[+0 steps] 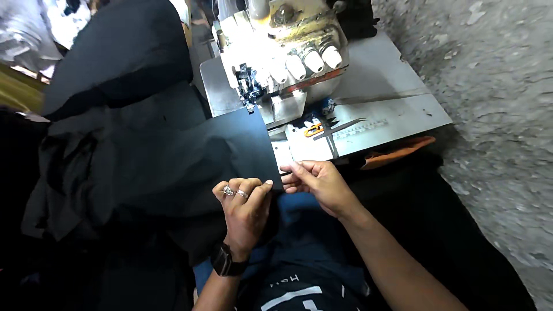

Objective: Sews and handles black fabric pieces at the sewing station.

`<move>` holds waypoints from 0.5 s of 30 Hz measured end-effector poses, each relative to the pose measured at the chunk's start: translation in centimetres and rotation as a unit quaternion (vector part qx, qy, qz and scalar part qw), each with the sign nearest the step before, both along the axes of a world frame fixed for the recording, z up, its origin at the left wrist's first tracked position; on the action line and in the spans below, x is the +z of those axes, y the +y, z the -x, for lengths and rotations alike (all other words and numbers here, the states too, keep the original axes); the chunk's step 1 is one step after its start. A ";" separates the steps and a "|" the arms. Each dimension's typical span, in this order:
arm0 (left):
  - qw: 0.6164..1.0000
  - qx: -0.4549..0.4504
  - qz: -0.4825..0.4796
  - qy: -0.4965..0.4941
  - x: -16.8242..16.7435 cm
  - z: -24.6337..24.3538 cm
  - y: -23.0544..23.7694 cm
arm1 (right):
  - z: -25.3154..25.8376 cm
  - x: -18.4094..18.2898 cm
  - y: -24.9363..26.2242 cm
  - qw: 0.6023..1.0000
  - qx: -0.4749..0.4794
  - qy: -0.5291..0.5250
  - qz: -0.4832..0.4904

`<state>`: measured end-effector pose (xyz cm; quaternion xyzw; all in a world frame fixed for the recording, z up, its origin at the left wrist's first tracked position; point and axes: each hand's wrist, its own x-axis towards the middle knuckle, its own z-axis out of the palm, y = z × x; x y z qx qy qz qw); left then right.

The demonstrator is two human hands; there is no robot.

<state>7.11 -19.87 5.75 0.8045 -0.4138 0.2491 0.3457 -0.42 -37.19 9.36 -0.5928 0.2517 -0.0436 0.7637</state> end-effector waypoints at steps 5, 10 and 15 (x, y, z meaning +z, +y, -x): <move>0.987 -0.118 -0.040 0.097 2.4 -2.0 1.2 | -1.3 0.2 0.1 0.996 0.055 -0.004 0.065; 0.988 -0.069 0.010 0.141 4.3 -8.7 -1.1 | -1.1 -1.1 0.3 0.998 0.035 -0.013 0.052; 0.992 0.001 -0.004 0.127 1.1 -10.6 -3.8 | -1.6 -2.0 0.2 0.997 0.033 -0.008 0.064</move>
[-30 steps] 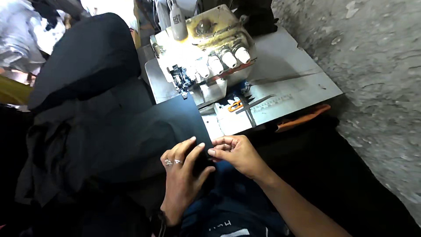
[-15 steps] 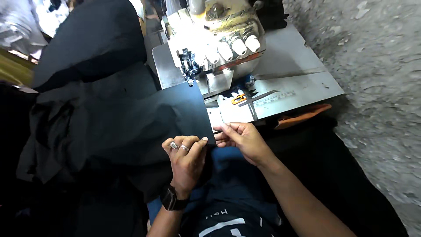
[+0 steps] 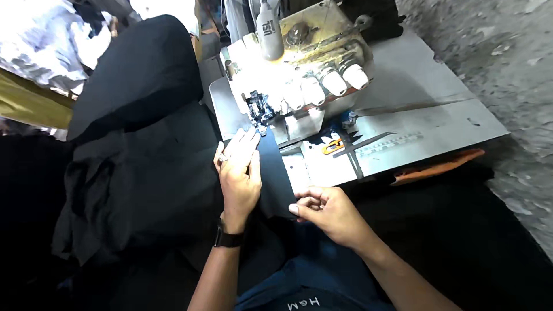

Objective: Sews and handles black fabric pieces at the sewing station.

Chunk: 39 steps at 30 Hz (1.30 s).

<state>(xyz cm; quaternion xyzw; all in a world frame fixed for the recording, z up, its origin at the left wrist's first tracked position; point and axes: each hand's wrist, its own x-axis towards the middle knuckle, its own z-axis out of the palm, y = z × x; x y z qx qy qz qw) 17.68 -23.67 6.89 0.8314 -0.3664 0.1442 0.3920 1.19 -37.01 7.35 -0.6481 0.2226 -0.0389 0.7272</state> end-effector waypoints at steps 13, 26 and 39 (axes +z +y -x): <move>1.000 0.011 0.011 -0.021 -0.2 0.1 -0.4 | 0.2 -1.7 -0.4 0.999 0.018 -0.021 -0.016; 0.996 -0.089 -0.027 0.015 1.4 7.8 5.6 | 2.2 1.6 0.8 0.999 -0.019 -0.033 -0.026; 0.998 -0.018 -0.004 -0.057 0.6 10.3 5.1 | 2.4 2.7 2.0 0.997 -0.002 -0.072 0.023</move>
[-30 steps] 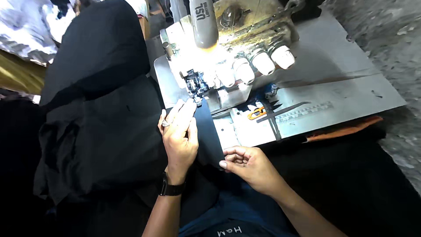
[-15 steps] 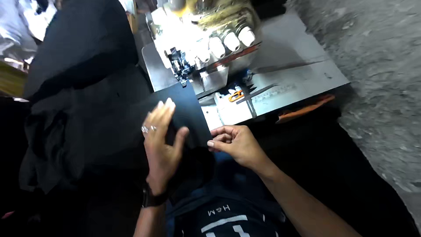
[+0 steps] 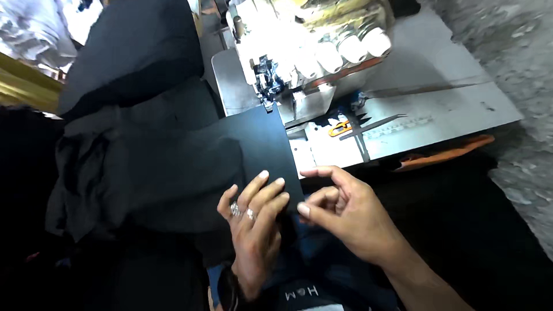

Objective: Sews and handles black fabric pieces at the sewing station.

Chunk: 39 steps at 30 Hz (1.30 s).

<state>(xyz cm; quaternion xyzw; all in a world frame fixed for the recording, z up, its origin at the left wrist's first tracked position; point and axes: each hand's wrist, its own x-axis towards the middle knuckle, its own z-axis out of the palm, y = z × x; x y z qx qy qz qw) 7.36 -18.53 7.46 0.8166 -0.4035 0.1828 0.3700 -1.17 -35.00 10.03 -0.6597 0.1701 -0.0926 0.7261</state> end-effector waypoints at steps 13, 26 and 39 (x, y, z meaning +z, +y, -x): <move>1.000 0.005 0.012 0.014 -1.1 -5.8 -3.2 | -5.5 -2.8 -2.8 0.996 -0.041 -0.068 0.036; 0.996 0.067 -0.050 0.025 1.4 -12.0 -6.5 | -11.8 -2.2 -5.1 0.962 -0.090 -0.117 0.232; 0.983 0.135 -0.121 0.034 3.2 -7.8 -3.6 | -8.0 -2.9 -3.7 0.991 -0.022 -0.099 0.090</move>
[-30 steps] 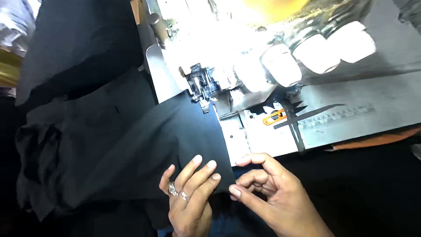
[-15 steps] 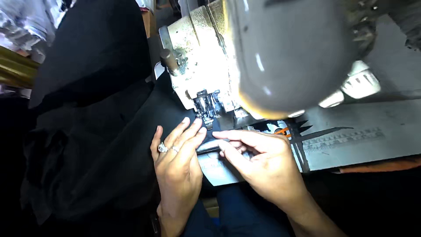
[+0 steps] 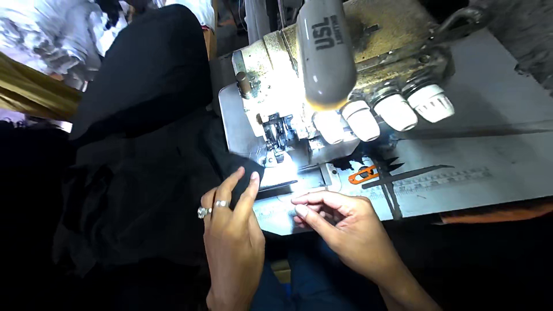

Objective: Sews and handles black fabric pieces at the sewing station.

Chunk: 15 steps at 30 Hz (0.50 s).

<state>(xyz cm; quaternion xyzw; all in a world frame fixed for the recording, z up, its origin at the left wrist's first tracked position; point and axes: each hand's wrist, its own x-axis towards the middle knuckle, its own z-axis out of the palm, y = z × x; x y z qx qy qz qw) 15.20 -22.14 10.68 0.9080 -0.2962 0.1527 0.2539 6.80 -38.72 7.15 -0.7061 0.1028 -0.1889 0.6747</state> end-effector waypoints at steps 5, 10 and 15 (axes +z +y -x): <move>0.988 -0.128 0.035 0.079 -1.8 2.4 -2.7 | -1.4 0.2 -0.7 0.998 -0.022 0.062 -0.023; 0.984 -0.143 0.051 0.090 2.8 0.0 -0.1 | -2.0 1.3 -0.7 0.992 -0.042 0.074 -0.092; 0.979 -0.193 -0.062 0.026 2.9 -6.7 2.5 | -2.0 0.8 0.0 0.985 -0.096 0.067 -0.128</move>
